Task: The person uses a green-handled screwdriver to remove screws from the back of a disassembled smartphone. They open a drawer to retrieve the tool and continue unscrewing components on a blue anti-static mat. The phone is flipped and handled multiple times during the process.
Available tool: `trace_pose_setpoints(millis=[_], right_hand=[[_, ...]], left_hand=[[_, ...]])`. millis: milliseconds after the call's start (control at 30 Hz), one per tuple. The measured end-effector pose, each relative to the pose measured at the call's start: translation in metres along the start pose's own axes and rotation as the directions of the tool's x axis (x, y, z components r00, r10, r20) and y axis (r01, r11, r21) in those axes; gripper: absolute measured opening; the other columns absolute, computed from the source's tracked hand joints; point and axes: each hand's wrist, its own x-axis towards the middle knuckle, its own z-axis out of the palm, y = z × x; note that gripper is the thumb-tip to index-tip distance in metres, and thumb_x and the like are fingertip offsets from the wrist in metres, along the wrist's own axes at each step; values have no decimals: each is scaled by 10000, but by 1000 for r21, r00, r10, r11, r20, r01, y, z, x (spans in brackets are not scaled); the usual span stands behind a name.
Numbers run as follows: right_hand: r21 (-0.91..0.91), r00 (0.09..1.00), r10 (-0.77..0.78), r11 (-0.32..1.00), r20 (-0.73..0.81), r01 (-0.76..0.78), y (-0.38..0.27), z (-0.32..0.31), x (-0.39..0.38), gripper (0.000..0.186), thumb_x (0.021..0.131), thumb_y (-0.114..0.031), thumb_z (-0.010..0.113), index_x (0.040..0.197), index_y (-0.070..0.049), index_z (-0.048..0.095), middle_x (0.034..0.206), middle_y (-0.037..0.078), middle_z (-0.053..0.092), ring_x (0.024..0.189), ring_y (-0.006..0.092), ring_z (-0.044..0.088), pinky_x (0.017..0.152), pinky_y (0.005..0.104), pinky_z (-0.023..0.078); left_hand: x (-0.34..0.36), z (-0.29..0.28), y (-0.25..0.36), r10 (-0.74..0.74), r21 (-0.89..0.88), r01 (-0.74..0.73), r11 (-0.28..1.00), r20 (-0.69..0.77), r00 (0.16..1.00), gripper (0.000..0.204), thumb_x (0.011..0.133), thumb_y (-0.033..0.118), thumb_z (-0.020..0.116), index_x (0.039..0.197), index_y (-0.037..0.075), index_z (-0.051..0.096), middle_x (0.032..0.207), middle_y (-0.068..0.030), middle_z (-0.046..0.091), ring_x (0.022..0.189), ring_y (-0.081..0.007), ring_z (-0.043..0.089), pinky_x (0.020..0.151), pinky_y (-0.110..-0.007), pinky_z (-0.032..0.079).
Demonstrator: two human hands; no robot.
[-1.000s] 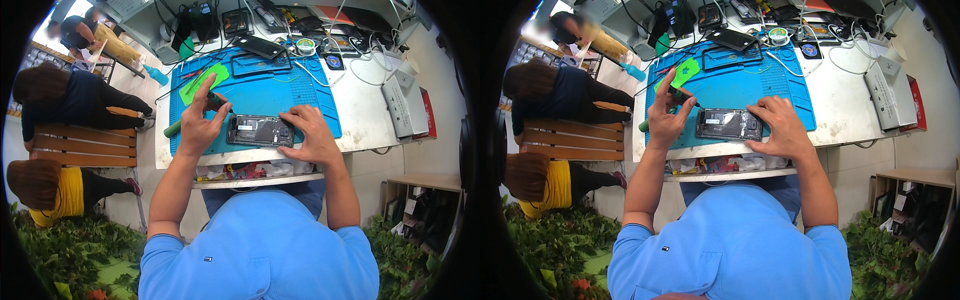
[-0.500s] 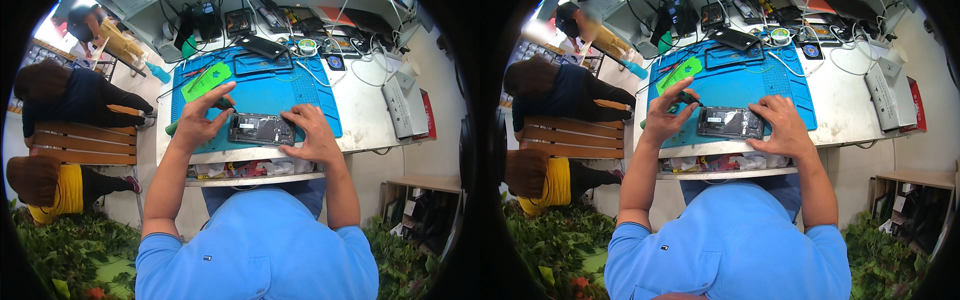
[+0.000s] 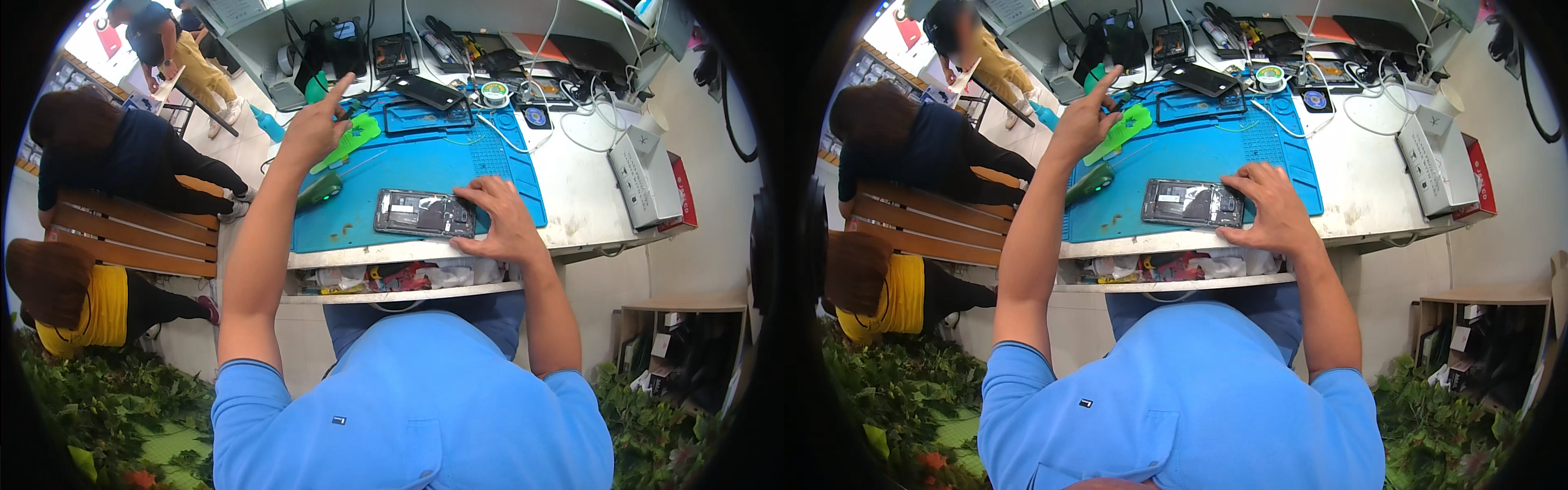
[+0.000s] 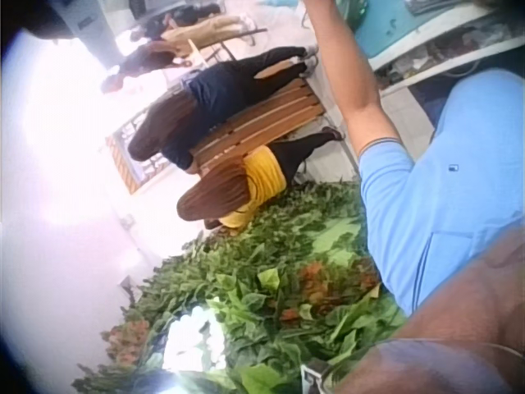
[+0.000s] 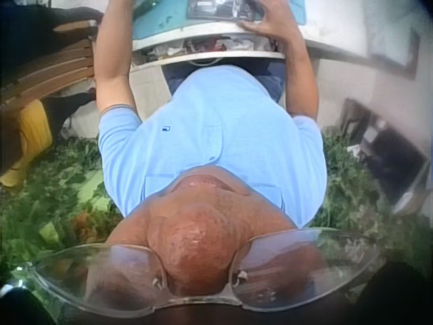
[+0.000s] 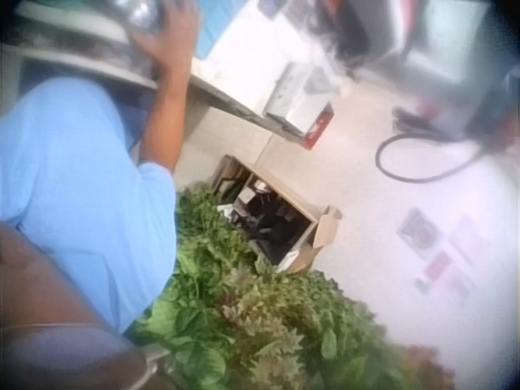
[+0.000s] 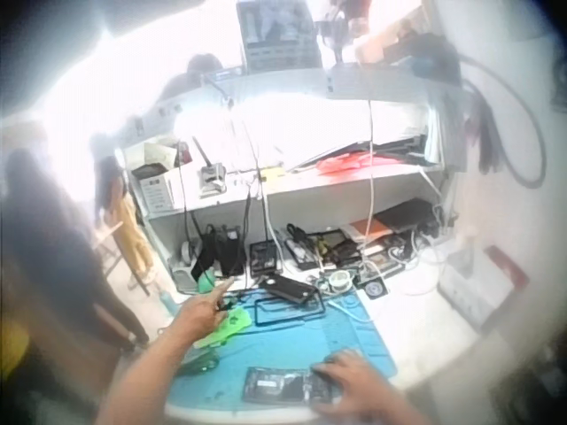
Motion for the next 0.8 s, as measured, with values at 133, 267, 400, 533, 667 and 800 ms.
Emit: trace_pose_setpoints(millis=[133,267,400,533,667,800], right_hand=[[17,1000,-3,1000,2,3,-1,2,2,827,696,-451,971,1405,-61,802,1280,144,709,1220,350,656,1101,474,486],[8,1000,13,1000,-7,-13,1,3,-1,829,681,-449,975,1394,-60,808,1269,140,710,1203,344,654,1090,471,486],[14,1000,25,1000,4,-25,-1,3,-2,819,668,-424,987,1381,-60,812,1260,141,711,1185,337,656,1075,469,488],[24,1000,9,1000,3,-9,-2,2,2,815,658,-407,1001,1369,-57,811,1251,148,710,1175,337,658,1068,464,487],[19,1000,-19,1000,25,19,-3,-1,6,768,679,-435,1006,1322,-62,815,1213,129,715,1165,323,650,1053,456,470],[-20,1000,-26,999,13,27,-9,0,3,755,670,-427,1014,1295,-56,810,1185,120,715,1150,322,651,1047,453,462]], left_hand=[[18,17,-32,88,38,-86,996,-32,996,855,956,131,906,1724,234,548,1071,-123,828,862,-341,775,831,-479,618],[-2,-4,-11,-52,-119,50,992,-7,999,552,959,265,921,1472,128,768,1069,-144,844,966,-340,817,863,-450,627],[-73,-31,3,-103,-49,118,992,236,966,560,946,353,939,1424,102,790,1175,-161,820,1020,-352,803,918,-426,627],[-128,-33,13,-110,-17,114,993,171,979,579,975,326,906,1480,95,744,1314,-166,764,1140,-383,770,986,-462,616],[-141,-29,15,-125,-39,130,991,113,986,531,1016,279,850,1498,97,721,1283,-156,751,1148,-411,750,1000,-478,606],[-163,-51,41,-186,-248,229,941,185,965,471,1093,299,758,1484,41,706,1300,-188,755,1141,-389,751,1004,-456,590]])
